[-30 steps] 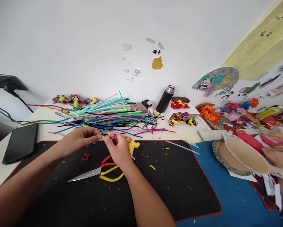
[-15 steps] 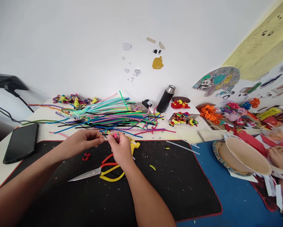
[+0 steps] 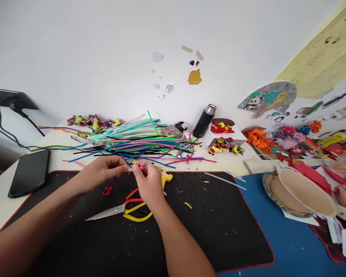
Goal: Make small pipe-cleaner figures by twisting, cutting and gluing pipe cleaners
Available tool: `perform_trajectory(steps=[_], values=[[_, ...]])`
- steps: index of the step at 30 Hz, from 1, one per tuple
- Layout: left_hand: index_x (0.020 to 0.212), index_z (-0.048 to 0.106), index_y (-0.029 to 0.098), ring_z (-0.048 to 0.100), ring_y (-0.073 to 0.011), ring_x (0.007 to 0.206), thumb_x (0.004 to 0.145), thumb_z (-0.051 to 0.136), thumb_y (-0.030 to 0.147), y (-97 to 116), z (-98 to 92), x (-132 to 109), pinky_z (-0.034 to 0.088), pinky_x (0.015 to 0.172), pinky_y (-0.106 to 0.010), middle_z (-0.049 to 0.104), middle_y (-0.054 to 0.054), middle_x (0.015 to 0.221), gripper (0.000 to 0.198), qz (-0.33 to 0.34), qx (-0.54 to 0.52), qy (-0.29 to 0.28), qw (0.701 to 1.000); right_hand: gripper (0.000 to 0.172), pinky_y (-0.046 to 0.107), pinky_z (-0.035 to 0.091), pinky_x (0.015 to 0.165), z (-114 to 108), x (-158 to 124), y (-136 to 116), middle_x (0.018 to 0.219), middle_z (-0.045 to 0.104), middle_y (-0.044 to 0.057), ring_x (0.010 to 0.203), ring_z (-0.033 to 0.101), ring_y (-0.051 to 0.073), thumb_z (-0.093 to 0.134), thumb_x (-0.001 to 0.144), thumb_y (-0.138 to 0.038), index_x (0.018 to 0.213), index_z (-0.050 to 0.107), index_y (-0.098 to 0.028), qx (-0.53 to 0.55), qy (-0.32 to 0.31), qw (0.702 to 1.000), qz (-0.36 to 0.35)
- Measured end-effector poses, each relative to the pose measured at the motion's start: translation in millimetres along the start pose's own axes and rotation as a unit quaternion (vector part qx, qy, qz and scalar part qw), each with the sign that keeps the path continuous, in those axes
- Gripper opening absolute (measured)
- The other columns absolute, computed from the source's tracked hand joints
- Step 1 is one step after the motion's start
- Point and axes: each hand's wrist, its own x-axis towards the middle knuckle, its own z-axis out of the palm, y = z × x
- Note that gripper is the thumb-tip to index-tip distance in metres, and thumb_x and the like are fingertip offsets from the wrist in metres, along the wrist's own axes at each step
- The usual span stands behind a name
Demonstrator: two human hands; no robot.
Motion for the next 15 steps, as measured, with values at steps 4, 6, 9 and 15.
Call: perform_trajectory(steps=[4, 6, 9, 15], values=[[0.072, 0.067, 0.020, 0.052, -0.0181, 0.065, 0.082, 0.064, 0.067, -18, -17.1, 4, 0.038, 0.063, -0.027, 0.062, 0.001, 0.066, 0.047, -0.014, 0.048, 0.058, 0.997, 0.033, 0.024, 0.043, 0.055, -16, -18, -9, 0.069, 0.062, -0.001, 0.057, 0.053, 0.014, 0.059, 0.104, -0.049, 0.102, 0.073, -0.019, -0.037, 0.067, 0.997, -0.031], [0.068, 0.066, 0.021, 0.054, -0.0185, 0.065, 0.083, 0.065, 0.066, -20, -27.5, 2, 0.039, 0.064, -0.028, 0.063, 0.000, 0.065, 0.048, -0.016, 0.065, 0.029, 0.997, 0.034, 0.024, 0.041, 0.052, -23, -22, -6, 0.063, 0.061, -0.002, 0.051, 0.050, 0.013, 0.056, 0.106, -0.048, 0.097, 0.072, -0.019, -0.079, 0.045, 0.996, -0.019], [0.080, 0.072, 0.020, 0.059, -0.0194, 0.072, 0.091, 0.064, 0.067, -8, -33.0, -7, 0.044, 0.068, -0.028, 0.068, -0.001, 0.075, 0.048, 0.014, 0.003, -0.005, 1.000, 0.022, 0.025, 0.045, 0.059, -26, -22, -3, 0.071, 0.071, 0.002, 0.058, 0.061, 0.015, 0.062, 0.101, -0.038, 0.096, 0.076, -0.020, -0.203, -0.068, 0.973, -0.082], [0.128, 0.071, 0.023, 0.069, -0.0207, 0.091, 0.103, 0.060, 0.053, 12, -9.5, -15, 0.052, 0.080, -0.027, 0.078, -0.006, 0.107, 0.041, 0.124, -0.047, -0.103, 0.986, 0.035, 0.021, 0.041, 0.045, -7, -19, -10, 0.057, 0.060, -0.005, 0.042, 0.050, 0.010, 0.061, 0.104, -0.052, 0.101, 0.072, -0.019, -0.022, -0.076, 0.996, 0.050]])
